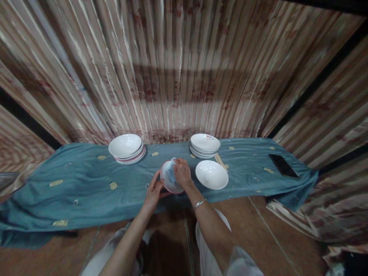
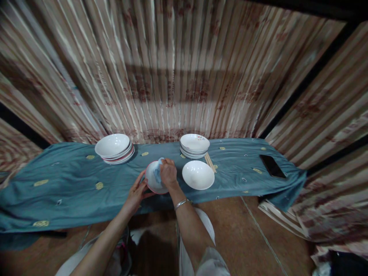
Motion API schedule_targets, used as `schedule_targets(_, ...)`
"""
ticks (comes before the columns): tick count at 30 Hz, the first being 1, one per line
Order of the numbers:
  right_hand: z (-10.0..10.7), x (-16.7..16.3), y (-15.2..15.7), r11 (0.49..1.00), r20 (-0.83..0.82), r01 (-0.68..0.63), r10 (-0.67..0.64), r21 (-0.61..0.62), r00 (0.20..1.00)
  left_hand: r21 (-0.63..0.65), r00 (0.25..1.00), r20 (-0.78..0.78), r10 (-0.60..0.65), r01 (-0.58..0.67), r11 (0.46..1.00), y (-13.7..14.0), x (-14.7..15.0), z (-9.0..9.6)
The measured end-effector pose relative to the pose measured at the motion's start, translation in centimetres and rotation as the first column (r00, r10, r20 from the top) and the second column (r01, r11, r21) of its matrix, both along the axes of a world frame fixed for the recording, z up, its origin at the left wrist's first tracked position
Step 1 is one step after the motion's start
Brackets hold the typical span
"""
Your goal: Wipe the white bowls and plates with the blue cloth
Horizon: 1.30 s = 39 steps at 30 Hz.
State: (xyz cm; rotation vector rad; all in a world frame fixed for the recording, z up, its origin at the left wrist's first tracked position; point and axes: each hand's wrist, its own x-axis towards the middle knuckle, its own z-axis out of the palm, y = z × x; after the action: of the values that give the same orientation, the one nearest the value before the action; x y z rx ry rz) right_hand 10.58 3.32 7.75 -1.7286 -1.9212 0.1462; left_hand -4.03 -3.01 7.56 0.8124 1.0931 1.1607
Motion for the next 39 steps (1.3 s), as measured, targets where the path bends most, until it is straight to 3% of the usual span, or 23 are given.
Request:
schedule_targets(5, 0.7, 1.3, -1.3, 0.993, 0.187, 0.015, 0.006, -0.113, 0.982, 0.027, 1.0, 0.008, -0.017, 0.016, 1.0, -0.1, 0.0, -0.1)
schedule_targets(13, 1.2, 2.4, -4.4, 0.977, 0.323, 0.021, 0.05, -0.214, 0.945, -0.015, 1.0, 0.01, 0.009, -0.009, 1.0, 0.2, 0.0, 0.2)
schedule_targets(19, 0.5, 3.0, -6.2, 0.98, 0.294, -0.08, 0.132, -0.183, 0.947, -0.015, 1.0, -0.013, 0.008, -0.009, 1.0, 0.3, 0.0, 0.3)
schedule_targets(22, 0.2, 3.0, -6.7, 0.965, 0.295, -0.19, 0.237, -0.181, 0.926, -0.016, 0.999, -0.024, 0.023, -0.023, 1.0, 0.5, 0.0, 0.3)
schedule_targets(26, 0.3, 2.7, -7.0, 0.916, 0.167, -0.347, 0.381, -0.2, 0.91, 0.009, 1.0, -0.012, -0.013, 0.013, 1.0, 0.7, -0.1, 0.1)
schedule_targets(31, 0.4, 1.0, -6.8, 0.888, -0.196, -0.44, 0.412, -0.131, 0.89, 0.045, 0.997, -0.069, 0.018, -0.015, 0.999, 0.6, -0.3, -0.6)
schedule_targets(35, -0.2, -1.3, -6.0, 0.895, -0.438, -0.445, 0.407, 0.016, 0.802, 0.078, 0.992, -0.092, 0.09, -0.083, 0.993, 0.5, -0.2, -0.8)
schedule_targets(39, -1.3, -3.0, -4.7, 0.923, -0.473, -0.377, 0.365, 0.073, 0.802, 0.101, 0.986, -0.097, 0.138, -0.128, 0.987, 0.7, 0.0, -1.0)
